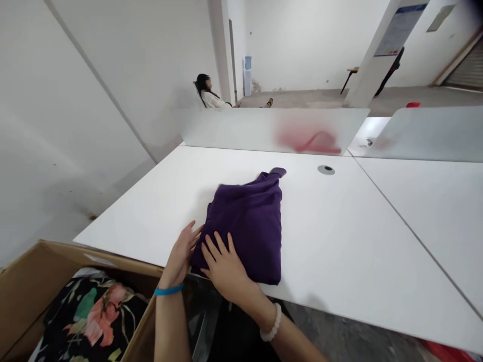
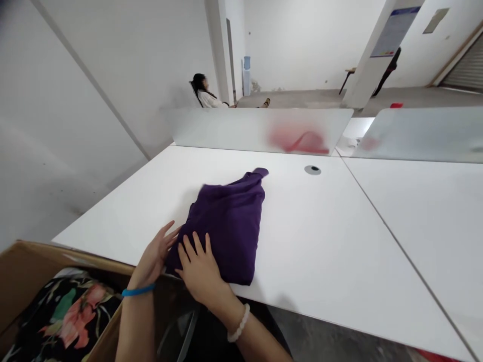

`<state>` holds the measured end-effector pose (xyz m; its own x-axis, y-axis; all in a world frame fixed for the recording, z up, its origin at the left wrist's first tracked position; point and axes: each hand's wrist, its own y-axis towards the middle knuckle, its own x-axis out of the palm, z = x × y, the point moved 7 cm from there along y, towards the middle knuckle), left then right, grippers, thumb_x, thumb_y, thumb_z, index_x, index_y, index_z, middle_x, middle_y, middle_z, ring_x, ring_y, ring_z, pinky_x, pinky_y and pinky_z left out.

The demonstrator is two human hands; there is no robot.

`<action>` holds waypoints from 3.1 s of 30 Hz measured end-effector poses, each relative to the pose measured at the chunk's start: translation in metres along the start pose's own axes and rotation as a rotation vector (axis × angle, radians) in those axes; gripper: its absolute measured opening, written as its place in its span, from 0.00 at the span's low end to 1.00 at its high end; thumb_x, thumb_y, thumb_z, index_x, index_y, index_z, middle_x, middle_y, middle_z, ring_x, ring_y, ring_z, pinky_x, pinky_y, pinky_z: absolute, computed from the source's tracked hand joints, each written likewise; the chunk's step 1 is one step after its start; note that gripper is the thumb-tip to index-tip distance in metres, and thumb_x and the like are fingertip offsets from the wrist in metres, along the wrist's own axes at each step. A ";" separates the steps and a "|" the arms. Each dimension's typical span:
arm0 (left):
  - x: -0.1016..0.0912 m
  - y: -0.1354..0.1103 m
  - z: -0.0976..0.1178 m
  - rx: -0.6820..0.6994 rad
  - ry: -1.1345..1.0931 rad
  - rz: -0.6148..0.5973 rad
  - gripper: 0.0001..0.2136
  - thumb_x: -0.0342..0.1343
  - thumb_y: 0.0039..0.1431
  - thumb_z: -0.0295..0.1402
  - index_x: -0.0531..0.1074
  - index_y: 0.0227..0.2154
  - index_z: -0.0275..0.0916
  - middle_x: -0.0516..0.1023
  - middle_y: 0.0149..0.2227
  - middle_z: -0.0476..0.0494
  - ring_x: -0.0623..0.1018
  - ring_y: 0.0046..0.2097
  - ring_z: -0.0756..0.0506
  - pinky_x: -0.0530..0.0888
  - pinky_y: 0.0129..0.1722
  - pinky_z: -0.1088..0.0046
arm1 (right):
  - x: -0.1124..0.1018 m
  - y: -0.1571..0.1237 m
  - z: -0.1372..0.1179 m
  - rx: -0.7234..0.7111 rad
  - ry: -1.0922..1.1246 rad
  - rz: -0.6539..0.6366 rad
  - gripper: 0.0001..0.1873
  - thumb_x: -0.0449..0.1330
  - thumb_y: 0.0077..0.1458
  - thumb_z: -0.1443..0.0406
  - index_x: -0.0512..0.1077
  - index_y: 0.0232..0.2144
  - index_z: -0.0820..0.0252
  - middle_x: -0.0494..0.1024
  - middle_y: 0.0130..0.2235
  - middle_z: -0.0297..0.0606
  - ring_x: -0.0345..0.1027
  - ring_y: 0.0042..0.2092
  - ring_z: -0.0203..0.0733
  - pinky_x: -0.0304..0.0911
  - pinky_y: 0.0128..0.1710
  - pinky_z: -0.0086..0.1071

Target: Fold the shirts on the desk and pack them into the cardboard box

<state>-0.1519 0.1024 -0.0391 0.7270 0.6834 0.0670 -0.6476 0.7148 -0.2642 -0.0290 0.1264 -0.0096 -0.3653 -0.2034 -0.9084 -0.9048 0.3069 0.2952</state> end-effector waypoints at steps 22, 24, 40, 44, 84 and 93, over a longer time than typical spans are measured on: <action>0.244 0.056 0.058 0.937 1.410 -0.446 0.26 0.40 0.63 0.42 0.56 0.61 0.34 0.51 0.66 0.35 0.49 0.66 0.38 0.47 0.63 0.50 | -0.034 -0.084 0.067 0.176 -0.168 0.009 0.36 0.48 0.59 0.47 0.55 0.62 0.61 0.52 0.65 0.50 0.37 0.66 0.60 0.42 0.62 0.57; 0.231 0.088 0.037 0.825 1.423 -0.394 0.26 0.40 0.63 0.42 0.56 0.60 0.35 0.50 0.66 0.35 0.50 0.66 0.37 0.48 0.62 0.49 | -0.037 -0.088 0.066 0.175 -0.147 0.007 0.34 0.47 0.60 0.48 0.54 0.63 0.61 0.51 0.65 0.48 0.37 0.66 0.59 0.43 0.62 0.56; 0.242 0.198 0.085 0.526 0.961 -0.191 0.14 0.49 0.55 0.44 0.70 0.24 0.40 0.75 0.30 0.42 0.73 0.40 0.40 0.66 0.45 0.66 | -0.036 -0.096 0.066 0.185 -0.063 0.022 0.32 0.47 0.62 0.51 0.54 0.62 0.60 0.47 0.66 0.46 0.34 0.67 0.58 0.45 0.62 0.55; 0.236 0.214 0.073 0.465 0.923 -0.202 0.12 0.47 0.55 0.40 0.68 0.23 0.39 0.75 0.28 0.43 0.73 0.38 0.42 0.67 0.43 0.68 | -0.035 -0.097 0.066 0.190 -0.080 0.035 0.33 0.51 0.61 0.53 0.54 0.63 0.61 0.46 0.66 0.47 0.34 0.67 0.58 0.46 0.62 0.54; 0.294 0.155 0.076 0.933 1.291 -0.192 0.23 0.35 0.64 0.36 0.60 0.57 0.29 0.61 0.60 0.28 0.58 0.63 0.36 0.47 0.62 0.53 | -0.034 -0.096 0.070 0.225 -0.055 0.003 0.29 0.47 0.63 0.53 0.56 0.62 0.57 0.48 0.66 0.41 0.36 0.67 0.55 0.48 0.62 0.51; 0.296 0.187 0.026 0.734 1.164 -0.437 0.29 0.39 0.62 0.47 0.57 0.60 0.34 0.53 0.65 0.38 0.51 0.66 0.39 0.51 0.63 0.55 | -0.025 -0.098 0.068 0.219 -0.109 0.005 0.30 0.51 0.61 0.54 0.56 0.62 0.58 0.48 0.66 0.44 0.40 0.66 0.57 0.53 0.60 0.52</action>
<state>-0.0637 0.4424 -0.0434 0.4326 0.1430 -0.8902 -0.0373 0.9893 0.1409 0.0840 0.1647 -0.0365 -0.3329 -0.1032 -0.9373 -0.8299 0.5039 0.2393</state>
